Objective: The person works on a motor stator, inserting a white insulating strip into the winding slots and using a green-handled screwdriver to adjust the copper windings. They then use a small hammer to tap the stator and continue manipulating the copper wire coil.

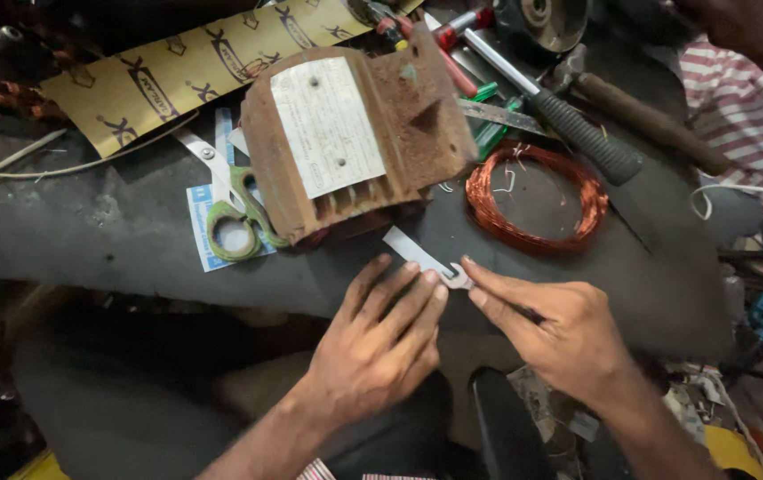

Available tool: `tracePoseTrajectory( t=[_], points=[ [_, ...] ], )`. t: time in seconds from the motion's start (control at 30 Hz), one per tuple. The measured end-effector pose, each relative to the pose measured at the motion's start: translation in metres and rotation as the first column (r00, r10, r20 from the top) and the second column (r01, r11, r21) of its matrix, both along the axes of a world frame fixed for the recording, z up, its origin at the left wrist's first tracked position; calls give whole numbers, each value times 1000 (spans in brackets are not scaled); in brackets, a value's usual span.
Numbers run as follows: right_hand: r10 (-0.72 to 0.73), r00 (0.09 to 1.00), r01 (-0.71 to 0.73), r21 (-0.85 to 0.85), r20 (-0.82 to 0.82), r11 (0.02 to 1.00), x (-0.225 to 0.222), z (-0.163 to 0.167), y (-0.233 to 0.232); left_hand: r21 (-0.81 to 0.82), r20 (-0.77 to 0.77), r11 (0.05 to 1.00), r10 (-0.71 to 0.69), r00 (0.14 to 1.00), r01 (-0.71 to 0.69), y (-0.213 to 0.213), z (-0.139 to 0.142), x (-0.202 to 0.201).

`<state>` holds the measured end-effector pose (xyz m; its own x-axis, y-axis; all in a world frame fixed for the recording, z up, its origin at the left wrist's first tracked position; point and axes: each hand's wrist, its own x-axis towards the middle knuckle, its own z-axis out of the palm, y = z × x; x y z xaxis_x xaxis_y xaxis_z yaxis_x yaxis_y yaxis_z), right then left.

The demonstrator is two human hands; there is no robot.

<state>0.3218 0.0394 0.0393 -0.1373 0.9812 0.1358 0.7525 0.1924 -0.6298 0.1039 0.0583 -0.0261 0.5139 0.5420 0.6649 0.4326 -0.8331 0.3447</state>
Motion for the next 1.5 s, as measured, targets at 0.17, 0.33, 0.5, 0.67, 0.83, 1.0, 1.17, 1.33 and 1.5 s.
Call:
tracePoseTrajectory(
  t=[0.17,0.33,0.5,0.67,0.83,1.0,1.17,1.33,1.5],
  points=[
    [18,991,-21,18,134,1000,-12,-6,5,-30,8,999,-21,1000,22,6,-11,-11],
    [50,960,-74,79,275,994,-5,-26,7,-62,28,998,9,1000,-7,8,-26,-7],
    [-17,972,-12,126,232,992,-6,-25,1,-82,58,997,9,998,-4,3,-23,-7],
    [0,994,-14,128,105,992,-14,-10,-3,-46,94,999,19,995,-14,0,-12,-8],
    [10,986,-24,83,165,996,-11,-15,-4,-74,143,996,52,988,-42,-4,-15,-4],
    [-4,986,8,-20,165,1000,-3,-16,-1,-149,158,988,64,985,-41,-9,-17,0],
    [24,970,-6,-72,241,997,-5,-9,-3,-132,168,989,82,982,-60,-11,-11,5],
    [81,976,-71,-61,200,996,-1,-9,-11,-132,178,990,73,981,-50,-15,-3,3],
    [146,949,-80,236,-278,968,11,-18,-17,-206,75,977,66,995,-49,-9,11,3]
  ],
)
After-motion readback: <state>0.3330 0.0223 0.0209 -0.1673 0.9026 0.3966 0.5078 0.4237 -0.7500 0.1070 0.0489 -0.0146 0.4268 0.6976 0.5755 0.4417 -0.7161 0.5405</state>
